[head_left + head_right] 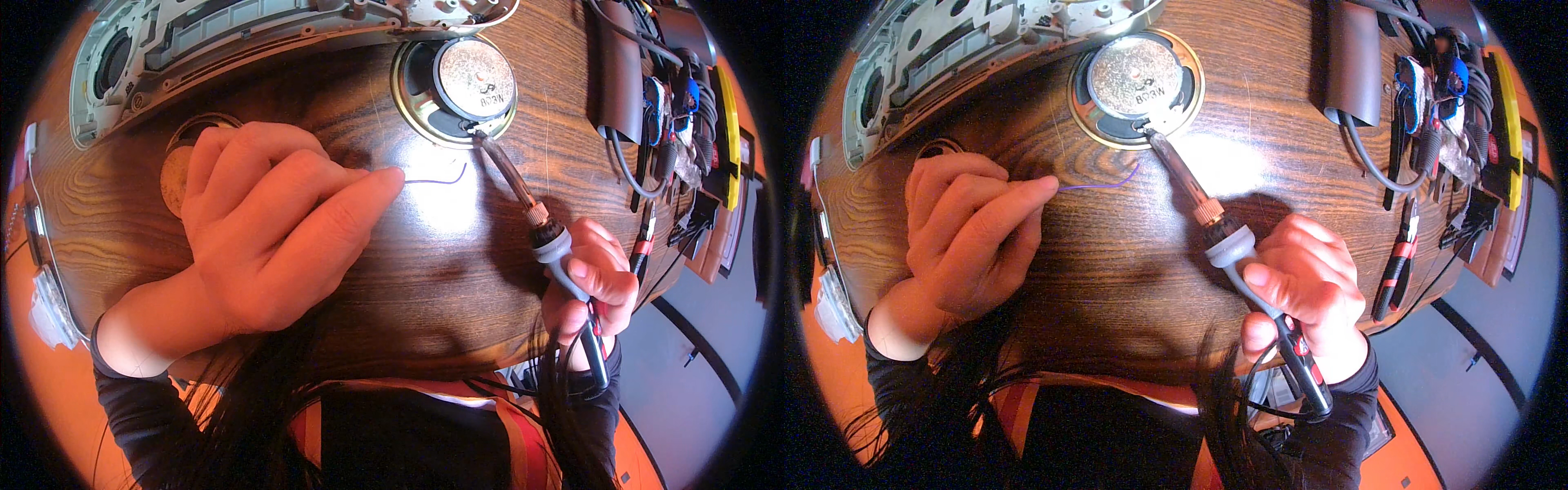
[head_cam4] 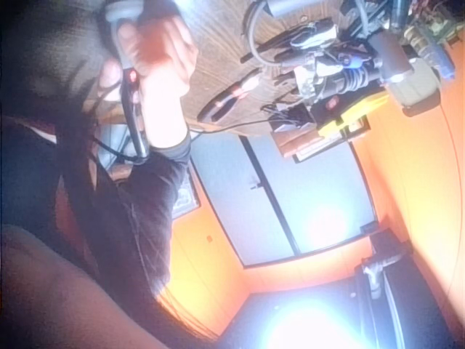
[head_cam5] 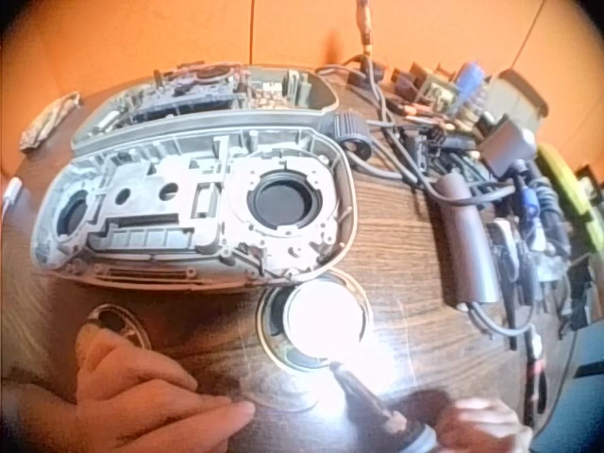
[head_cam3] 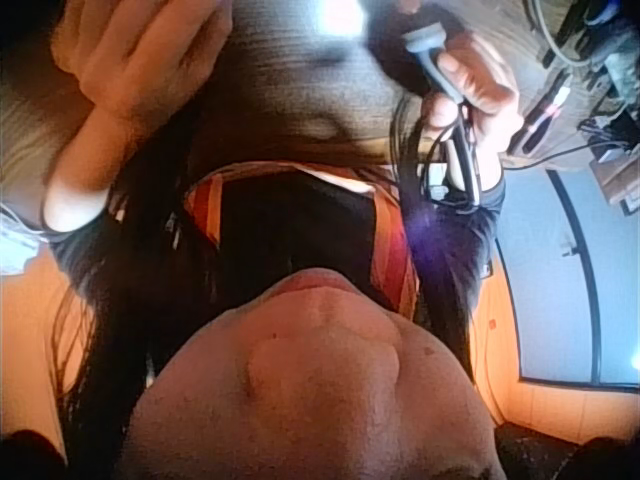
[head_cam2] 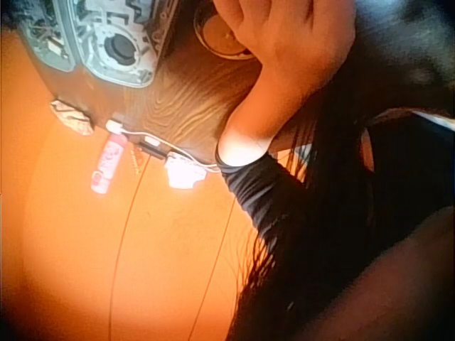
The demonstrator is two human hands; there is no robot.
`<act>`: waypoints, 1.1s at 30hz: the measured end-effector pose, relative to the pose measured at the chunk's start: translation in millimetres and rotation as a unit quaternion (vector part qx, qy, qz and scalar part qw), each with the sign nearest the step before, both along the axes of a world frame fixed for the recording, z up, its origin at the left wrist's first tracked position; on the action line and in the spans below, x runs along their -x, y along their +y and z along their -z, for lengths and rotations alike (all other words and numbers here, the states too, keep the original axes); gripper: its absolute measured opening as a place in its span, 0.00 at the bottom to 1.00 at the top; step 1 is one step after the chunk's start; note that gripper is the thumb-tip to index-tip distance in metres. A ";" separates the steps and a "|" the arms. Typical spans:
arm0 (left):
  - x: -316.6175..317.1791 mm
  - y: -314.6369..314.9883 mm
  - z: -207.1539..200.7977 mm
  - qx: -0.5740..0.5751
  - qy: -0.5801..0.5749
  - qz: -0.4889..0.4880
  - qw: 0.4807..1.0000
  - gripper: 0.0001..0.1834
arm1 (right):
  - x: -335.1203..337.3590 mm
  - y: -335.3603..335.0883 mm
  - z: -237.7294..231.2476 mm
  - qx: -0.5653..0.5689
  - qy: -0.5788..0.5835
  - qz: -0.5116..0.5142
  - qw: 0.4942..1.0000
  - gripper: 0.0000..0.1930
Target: The person solders wires to the terminals of two small speakers using a soldering iron and solder wire. They then place the speakers into the housing of a disassembled electronic device and use pliers to trim excess wire.
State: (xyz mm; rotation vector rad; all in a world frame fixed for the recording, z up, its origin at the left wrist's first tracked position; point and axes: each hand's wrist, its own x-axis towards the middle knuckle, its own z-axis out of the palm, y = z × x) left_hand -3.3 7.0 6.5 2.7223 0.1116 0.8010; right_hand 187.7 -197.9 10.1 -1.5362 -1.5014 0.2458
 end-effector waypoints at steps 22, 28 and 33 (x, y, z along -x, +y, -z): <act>-7.2 3.8 1.5 -0.012 -0.032 -0.013 0.999 0.19 | -1.8 -8.6 -8.6 0.049 0.034 0.004 0.998 0.18; -12.0 2.3 2.9 -0.032 -0.045 -0.020 0.998 0.18 | -3.0 -11.2 -6.5 0.037 0.027 -0.003 0.999 0.21; -13.6 2.3 4.3 -0.037 -0.045 -0.028 0.998 0.19 | -1.7 -8.7 -3.3 0.016 0.033 -0.001 0.999 0.21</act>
